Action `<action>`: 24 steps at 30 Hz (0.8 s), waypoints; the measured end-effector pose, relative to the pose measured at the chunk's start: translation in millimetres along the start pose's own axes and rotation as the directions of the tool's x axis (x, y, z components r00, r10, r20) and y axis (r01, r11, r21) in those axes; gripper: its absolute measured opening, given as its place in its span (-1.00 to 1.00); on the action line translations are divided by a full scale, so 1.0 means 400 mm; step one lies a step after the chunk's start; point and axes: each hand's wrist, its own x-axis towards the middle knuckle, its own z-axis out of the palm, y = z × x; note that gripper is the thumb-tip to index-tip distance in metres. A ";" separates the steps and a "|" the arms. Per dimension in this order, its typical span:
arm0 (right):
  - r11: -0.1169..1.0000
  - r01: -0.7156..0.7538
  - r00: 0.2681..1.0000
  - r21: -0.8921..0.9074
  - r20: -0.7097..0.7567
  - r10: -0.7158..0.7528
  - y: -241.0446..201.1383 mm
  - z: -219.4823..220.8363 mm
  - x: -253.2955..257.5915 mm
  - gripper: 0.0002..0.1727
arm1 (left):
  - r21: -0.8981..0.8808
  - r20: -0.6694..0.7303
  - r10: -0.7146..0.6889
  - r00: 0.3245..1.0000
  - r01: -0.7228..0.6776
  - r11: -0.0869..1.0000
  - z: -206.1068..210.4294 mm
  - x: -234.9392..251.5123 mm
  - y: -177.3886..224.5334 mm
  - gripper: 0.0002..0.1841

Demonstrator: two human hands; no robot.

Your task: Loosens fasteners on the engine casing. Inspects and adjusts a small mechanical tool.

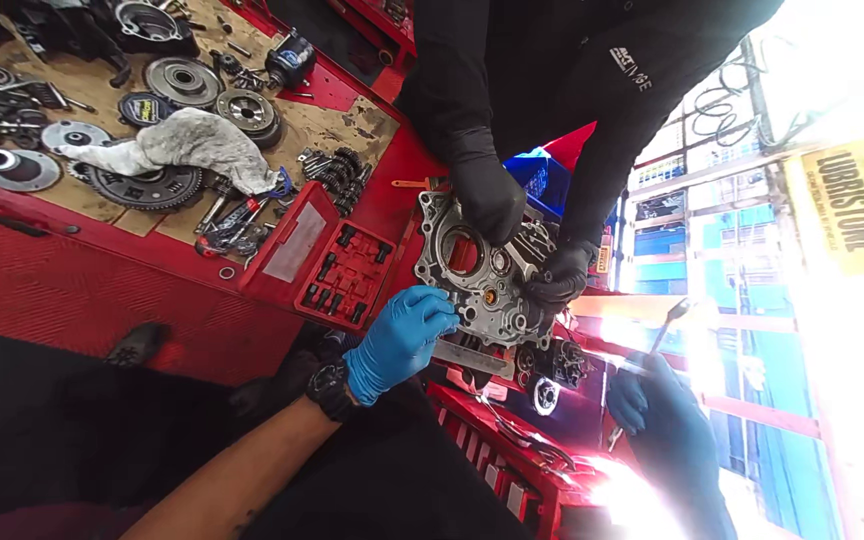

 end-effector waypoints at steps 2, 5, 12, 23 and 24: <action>1.000 -0.018 1.000 0.002 0.003 0.018 0.004 -0.001 -0.001 -0.51 | -0.001 0.002 -0.001 1.000 0.001 1.000 0.000 0.001 0.000 -0.81; 0.999 -0.034 0.999 0.005 0.014 0.034 0.012 -0.001 0.001 -0.51 | 0.000 -0.002 0.005 1.000 -0.005 1.000 0.001 0.000 0.000 -0.81; 0.996 -0.090 0.996 -0.012 0.018 0.090 0.021 -0.004 0.015 -0.51 | -0.004 -0.007 0.009 1.000 -0.009 1.000 0.002 0.000 -0.002 -0.81; 0.974 -0.133 0.988 -0.181 0.048 0.144 0.035 -0.007 0.041 -0.53 | 0.000 -0.012 0.002 1.000 -0.002 1.000 0.004 0.000 -0.001 -0.81; 0.954 -0.126 0.987 -0.273 0.057 0.147 0.037 -0.016 0.056 -0.52 | -0.003 -0.011 0.000 1.000 0.000 1.000 0.004 -0.001 -0.001 -0.81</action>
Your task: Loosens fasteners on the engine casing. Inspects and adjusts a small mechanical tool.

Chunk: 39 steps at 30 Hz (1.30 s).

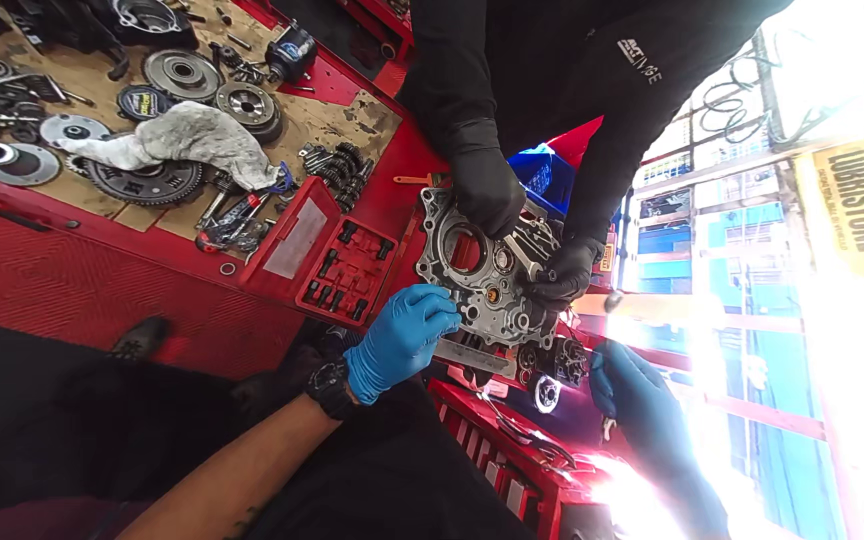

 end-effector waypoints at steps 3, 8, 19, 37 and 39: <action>0.943 0.009 1.000 -0.333 0.014 -0.004 -0.005 -0.037 0.081 -0.55 | -0.001 0.004 -0.006 1.000 0.006 1.000 -0.004 -0.002 0.001 -0.81; 0.813 0.031 0.987 -0.581 0.145 0.066 -0.056 -0.082 0.214 -0.58 | 0.156 0.074 -0.022 0.997 0.010 0.988 -0.024 0.024 0.033 -0.78; 0.442 0.209 0.918 -0.872 0.330 0.218 -0.201 -0.124 0.363 -0.57 | 0.463 0.336 -0.144 0.931 -0.030 0.886 0.043 0.115 0.065 -0.03; 0.672 0.006 0.961 -0.740 0.190 0.201 -0.139 -0.095 0.304 -0.62 | 0.509 0.263 -0.064 0.963 -0.082 0.857 0.059 0.120 0.046 -0.05; 0.710 -0.018 0.964 -0.704 0.177 0.199 -0.123 -0.091 0.289 -0.60 | 0.505 0.258 -0.062 0.964 -0.080 0.859 0.061 0.119 0.046 -0.07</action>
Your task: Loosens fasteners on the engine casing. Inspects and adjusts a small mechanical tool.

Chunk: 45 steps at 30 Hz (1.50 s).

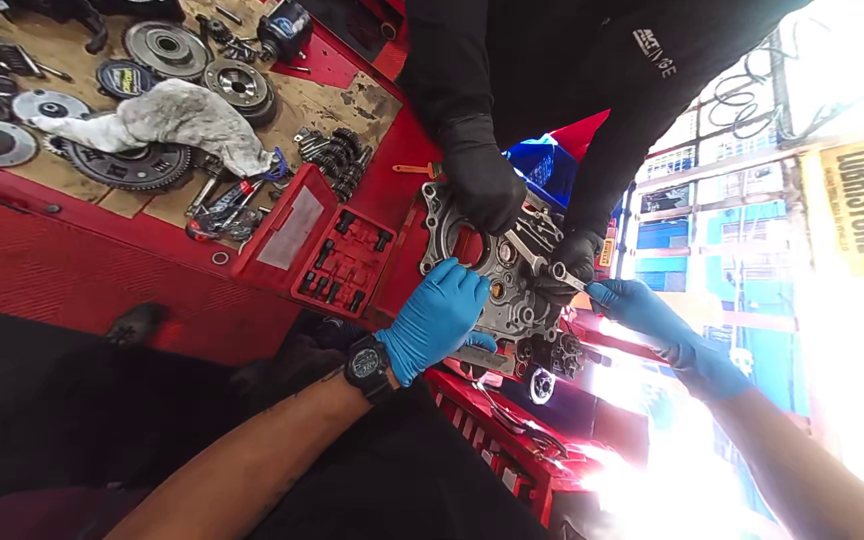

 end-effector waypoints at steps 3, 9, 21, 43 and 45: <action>0.993 -0.056 0.998 0.100 -0.007 0.057 -0.003 0.033 -0.019 -0.58 | 0.002 -0.006 -0.006 1.000 0.006 1.000 0.000 0.001 0.000 -0.08; 0.896 -0.206 0.978 0.393 0.074 0.193 -0.024 0.102 -0.066 -0.51 | -0.019 -0.016 -0.010 1.000 0.010 1.000 0.002 0.000 0.003 -0.09; 0.802 -0.260 0.965 0.537 0.127 0.228 -0.032 0.131 -0.092 -0.54 | -0.019 -0.028 -0.002 1.000 0.002 1.000 0.006 -0.003 0.002 -0.11; 0.588 -0.269 0.958 0.763 0.148 0.247 -0.069 0.191 -0.127 -0.56 | -0.026 -0.016 -0.010 1.000 0.009 1.000 0.004 -0.003 0.000 -0.10; 0.560 -0.274 0.954 0.782 0.147 0.261 -0.074 0.200 -0.129 -0.57 | -0.024 -0.019 -0.008 1.000 0.008 1.000 0.005 -0.003 0.000 -0.10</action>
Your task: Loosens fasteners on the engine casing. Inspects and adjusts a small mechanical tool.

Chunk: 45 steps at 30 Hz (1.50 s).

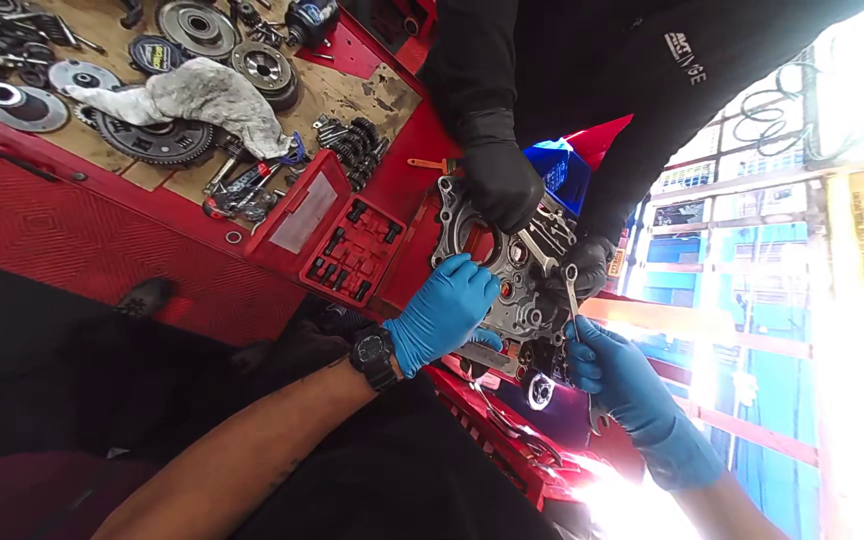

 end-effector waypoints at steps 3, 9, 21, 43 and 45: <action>0.999 0.000 1.000 0.050 -0.014 0.001 0.004 0.014 -0.004 -0.57 | 0.006 -0.001 -0.003 1.000 0.003 1.000 -0.001 0.001 0.001 -0.09; 0.997 0.001 1.000 0.081 -0.012 0.000 0.006 0.021 -0.004 -0.57 | 0.011 0.001 -0.003 1.000 0.003 1.000 -0.002 0.001 0.000 -0.09; 0.999 -0.001 0.997 0.040 0.073 -0.002 0.005 0.003 0.000 -0.56 | 0.008 0.001 0.006 1.000 -0.006 1.000 -0.002 0.000 -0.003 -0.09; 0.717 0.655 0.698 -0.238 -0.172 -0.695 -0.024 -0.172 -0.213 -0.42 | -0.018 0.002 -0.008 1.000 0.008 1.000 -0.003 -0.004 0.004 -0.11; 0.724 0.655 0.702 -0.215 -0.183 -0.689 -0.028 -0.160 -0.211 -0.42 | -0.025 0.000 -0.010 1.000 0.010 1.000 -0.003 -0.004 0.004 -0.12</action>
